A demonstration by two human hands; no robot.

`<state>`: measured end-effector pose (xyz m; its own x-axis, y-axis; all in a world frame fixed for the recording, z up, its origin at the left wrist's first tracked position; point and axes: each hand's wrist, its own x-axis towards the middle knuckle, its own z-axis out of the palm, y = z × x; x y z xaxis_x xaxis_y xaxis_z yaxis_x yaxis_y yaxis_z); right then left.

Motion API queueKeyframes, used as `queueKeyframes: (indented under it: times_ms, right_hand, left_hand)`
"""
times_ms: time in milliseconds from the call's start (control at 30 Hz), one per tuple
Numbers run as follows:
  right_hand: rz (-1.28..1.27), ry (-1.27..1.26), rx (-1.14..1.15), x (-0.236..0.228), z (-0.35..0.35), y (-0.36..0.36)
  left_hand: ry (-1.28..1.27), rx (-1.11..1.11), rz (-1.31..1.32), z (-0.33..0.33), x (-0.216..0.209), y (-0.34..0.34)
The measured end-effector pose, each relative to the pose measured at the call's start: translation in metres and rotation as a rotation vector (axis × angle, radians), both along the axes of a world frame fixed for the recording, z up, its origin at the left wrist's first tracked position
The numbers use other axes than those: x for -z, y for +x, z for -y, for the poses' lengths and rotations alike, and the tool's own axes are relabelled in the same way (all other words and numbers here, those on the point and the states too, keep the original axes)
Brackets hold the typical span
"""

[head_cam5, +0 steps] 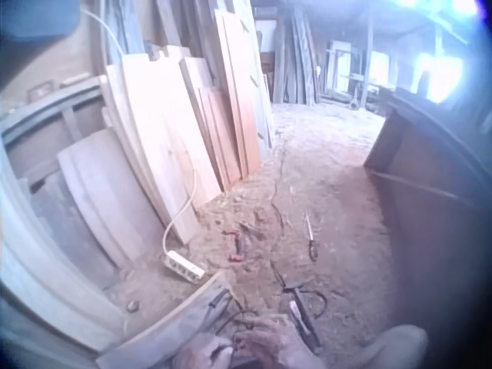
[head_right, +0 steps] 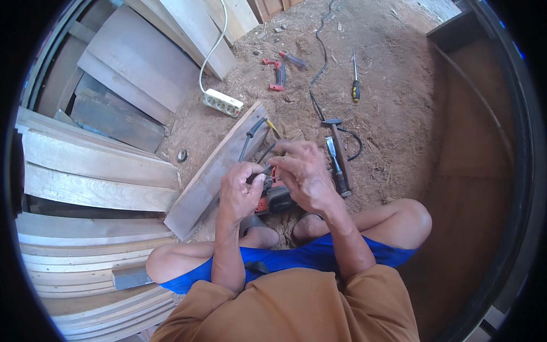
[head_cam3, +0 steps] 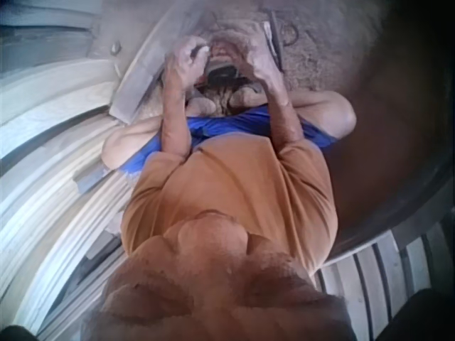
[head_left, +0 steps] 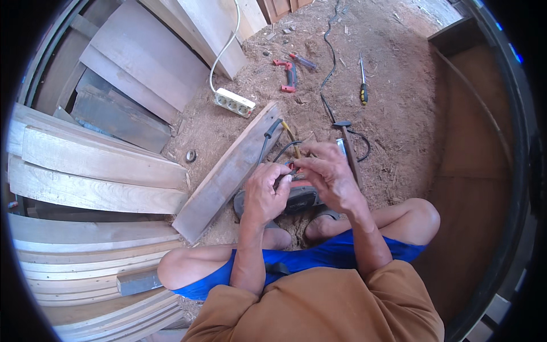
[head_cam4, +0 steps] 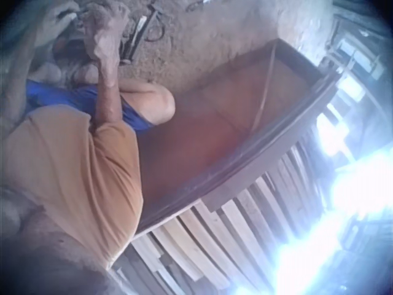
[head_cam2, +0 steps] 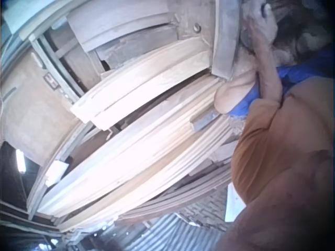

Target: The person scrapes the insulation off a power tool cord using a chisel and twists the exposed wires together by hand.

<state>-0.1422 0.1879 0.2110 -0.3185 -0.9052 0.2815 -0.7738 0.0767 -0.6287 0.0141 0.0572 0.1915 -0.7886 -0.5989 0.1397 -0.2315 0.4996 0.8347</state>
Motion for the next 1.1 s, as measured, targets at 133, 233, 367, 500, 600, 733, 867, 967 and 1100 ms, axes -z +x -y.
queueKeyframes:
  times_ms: [133, 233, 367, 500, 600, 733, 867, 967, 1100]
  right_hand:
    - [0.933, 0.036, 0.130, 0.030, -0.009, 0.014]
    - [1.123, -0.117, 0.165, 0.044, -0.002, 0.032]
    - [1.167, -0.150, 0.189, 0.049, 0.002, 0.043]
    - [1.112, -0.167, 0.221, 0.039, 0.002, 0.047]
    - [0.887, -0.154, 0.245, 0.030, -0.001, 0.044]
    - [0.470, 0.031, 0.169, 0.009, -0.009, 0.025]
    - [0.645, 0.128, 0.149, 0.001, -0.007, 0.023]
    - [0.741, 0.133, 0.096, 0.004, -0.010, 0.017]
    - [0.814, 0.099, 0.096, 0.006, -0.011, 0.020]
  left_hand:
    - [0.190, 0.034, -0.133, -0.014, -0.008, -0.001]
    - [0.374, 0.027, -0.175, -0.016, 0.003, 0.002]
    - [0.444, 0.002, -0.212, -0.016, 0.004, 0.002]
    - [0.362, -0.003, -0.190, -0.017, 0.004, 0.001]
    - [0.281, -0.032, -0.153, -0.019, 0.002, 0.000]
    - [0.154, -0.050, -0.141, -0.019, 0.002, 0.000]
    - [0.045, -0.003, -0.149, -0.018, -0.003, -0.002]
    - [-0.013, 0.070, -0.129, -0.016, -0.002, -0.001]
    - [0.014, 0.066, -0.166, -0.019, -0.001, 0.000]
